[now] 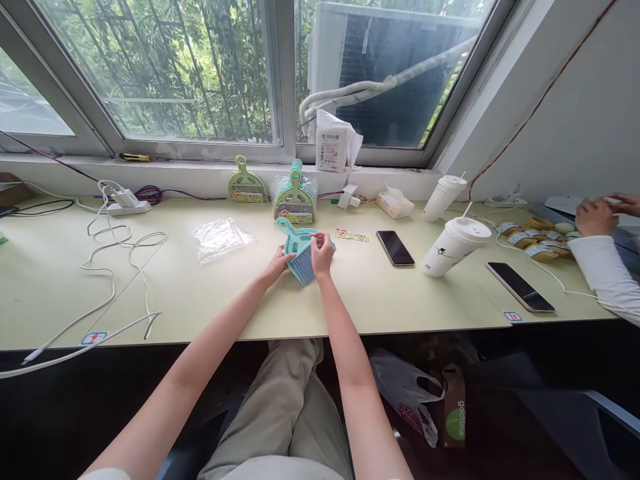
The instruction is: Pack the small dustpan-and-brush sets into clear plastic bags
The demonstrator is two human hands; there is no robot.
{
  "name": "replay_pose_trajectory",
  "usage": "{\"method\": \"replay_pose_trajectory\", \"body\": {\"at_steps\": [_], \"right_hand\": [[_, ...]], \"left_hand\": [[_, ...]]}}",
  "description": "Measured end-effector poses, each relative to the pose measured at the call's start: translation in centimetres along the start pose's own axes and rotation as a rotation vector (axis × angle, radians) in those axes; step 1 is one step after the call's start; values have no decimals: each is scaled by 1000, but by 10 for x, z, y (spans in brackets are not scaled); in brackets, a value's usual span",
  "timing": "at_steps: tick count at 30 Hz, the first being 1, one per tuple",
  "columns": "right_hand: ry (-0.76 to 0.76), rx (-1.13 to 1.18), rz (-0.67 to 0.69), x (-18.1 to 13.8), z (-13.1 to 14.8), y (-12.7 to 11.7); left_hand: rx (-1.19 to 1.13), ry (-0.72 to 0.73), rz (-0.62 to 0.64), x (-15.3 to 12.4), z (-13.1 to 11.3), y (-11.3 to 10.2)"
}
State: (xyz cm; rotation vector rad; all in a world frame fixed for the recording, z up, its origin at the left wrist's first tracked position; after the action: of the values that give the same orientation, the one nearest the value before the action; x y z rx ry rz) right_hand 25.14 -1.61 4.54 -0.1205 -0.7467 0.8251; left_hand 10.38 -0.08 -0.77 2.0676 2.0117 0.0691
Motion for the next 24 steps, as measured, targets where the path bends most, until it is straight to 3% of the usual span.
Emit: {"method": "replay_pose_trajectory", "body": {"at_steps": [4, 10, 15, 19, 22, 24], "right_hand": [[102, -303, -135, 31, -43, -9], [160, -515, 174, 57, -101, 11], [-30, -446, 216, 47, -99, 26], [-58, -385, 224, 41, -97, 26], [24, -320, 194, 41, -93, 21], [151, -246, 92, 39, -84, 17]], "left_hand": [[-63, -36, -90, 27, -11, -34], [-180, 4, -64, 44, -25, -53], [-197, -43, -102, 53, -23, -58], [-161, 16, -62, 55, -24, -60], [-171, 14, -21, 55, -20, -61], [-181, -9, -20, 56, -16, -61]]}}
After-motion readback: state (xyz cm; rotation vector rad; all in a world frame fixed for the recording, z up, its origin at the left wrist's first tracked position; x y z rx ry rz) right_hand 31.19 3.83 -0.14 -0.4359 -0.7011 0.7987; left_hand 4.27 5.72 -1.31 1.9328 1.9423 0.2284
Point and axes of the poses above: each hand's wrist, its own x-axis towards the middle knuckle, its own y-axis out of the palm, z = x × y, the point moved 5 cm from there along x, towards the middle knuckle, and after that the axes turned 11 degrees about -z, right-handed, at the moved point
